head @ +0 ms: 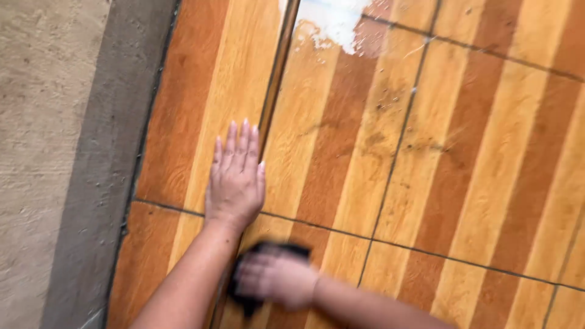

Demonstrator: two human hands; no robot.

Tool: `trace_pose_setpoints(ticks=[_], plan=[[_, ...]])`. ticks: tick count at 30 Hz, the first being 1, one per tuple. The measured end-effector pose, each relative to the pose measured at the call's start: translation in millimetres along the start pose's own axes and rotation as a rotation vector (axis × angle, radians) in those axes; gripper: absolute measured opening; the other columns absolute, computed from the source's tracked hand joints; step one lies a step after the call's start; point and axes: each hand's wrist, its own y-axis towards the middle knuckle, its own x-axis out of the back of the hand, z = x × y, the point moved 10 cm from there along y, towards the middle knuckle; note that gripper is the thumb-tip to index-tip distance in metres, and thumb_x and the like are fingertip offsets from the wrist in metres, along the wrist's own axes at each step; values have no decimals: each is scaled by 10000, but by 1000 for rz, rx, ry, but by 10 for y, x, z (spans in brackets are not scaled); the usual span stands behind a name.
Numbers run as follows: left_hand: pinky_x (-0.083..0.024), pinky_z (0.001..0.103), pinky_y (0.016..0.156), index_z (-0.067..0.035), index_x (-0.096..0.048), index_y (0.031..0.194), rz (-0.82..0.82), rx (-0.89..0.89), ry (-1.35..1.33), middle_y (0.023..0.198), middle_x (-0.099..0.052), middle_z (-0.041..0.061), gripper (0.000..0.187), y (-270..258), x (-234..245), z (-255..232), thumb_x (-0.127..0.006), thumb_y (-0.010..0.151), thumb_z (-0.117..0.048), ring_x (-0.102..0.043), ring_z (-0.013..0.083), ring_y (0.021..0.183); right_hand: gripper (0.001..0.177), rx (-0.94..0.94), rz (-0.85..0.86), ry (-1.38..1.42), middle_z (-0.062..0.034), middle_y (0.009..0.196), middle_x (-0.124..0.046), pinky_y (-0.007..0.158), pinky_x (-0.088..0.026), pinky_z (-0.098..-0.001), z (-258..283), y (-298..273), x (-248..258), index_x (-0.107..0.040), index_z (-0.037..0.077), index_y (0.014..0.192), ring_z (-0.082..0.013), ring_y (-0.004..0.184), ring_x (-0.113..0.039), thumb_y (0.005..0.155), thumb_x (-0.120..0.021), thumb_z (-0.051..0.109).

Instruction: Scrubbing floor tiles with a wet cloth and water in an entryway.

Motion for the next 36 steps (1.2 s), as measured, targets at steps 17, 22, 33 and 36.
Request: trace_pose_setpoints(ticks=[17,22,33,36], plan=[[-138,514,1280,11,-311,1600,12,-7,9,1685,-274,176,670,-51,-48,30,-503,1003,-226,-197,351,1574,247,-630,-792,-222,-105,1225,-620,968,-524,-414,-2773,-547,1594,-646,136,1313,-257,1132,-605,1067,-625,141],[-153,570,1254,-41,-402,1573,-14,-158,245,1665,-344,122,629,-65,13,-188,-539,996,-252,-225,350,1559,591,-626,-277,-78,-117,1264,-561,1002,-471,-472,-329,-1191,53,-628,283,1508,-338,1180,-563,933,-657,150],[-106,493,1234,9,-332,1536,523,-554,-132,1624,-294,204,717,-1231,-1199,-1589,-475,948,-376,-198,356,1531,475,-750,-409,-269,-107,1656,-348,1211,-174,-674,-1126,-1694,674,-601,309,1431,-391,1528,-293,957,-616,278],[-88,485,1234,38,-282,1542,445,-489,-143,1635,-244,208,722,-970,-1268,-1775,-383,1013,-443,-160,333,1534,461,-780,-536,-386,-97,1637,-378,1217,-189,-681,-1803,-1970,1165,-642,381,1395,-396,1524,-325,961,-614,227]])
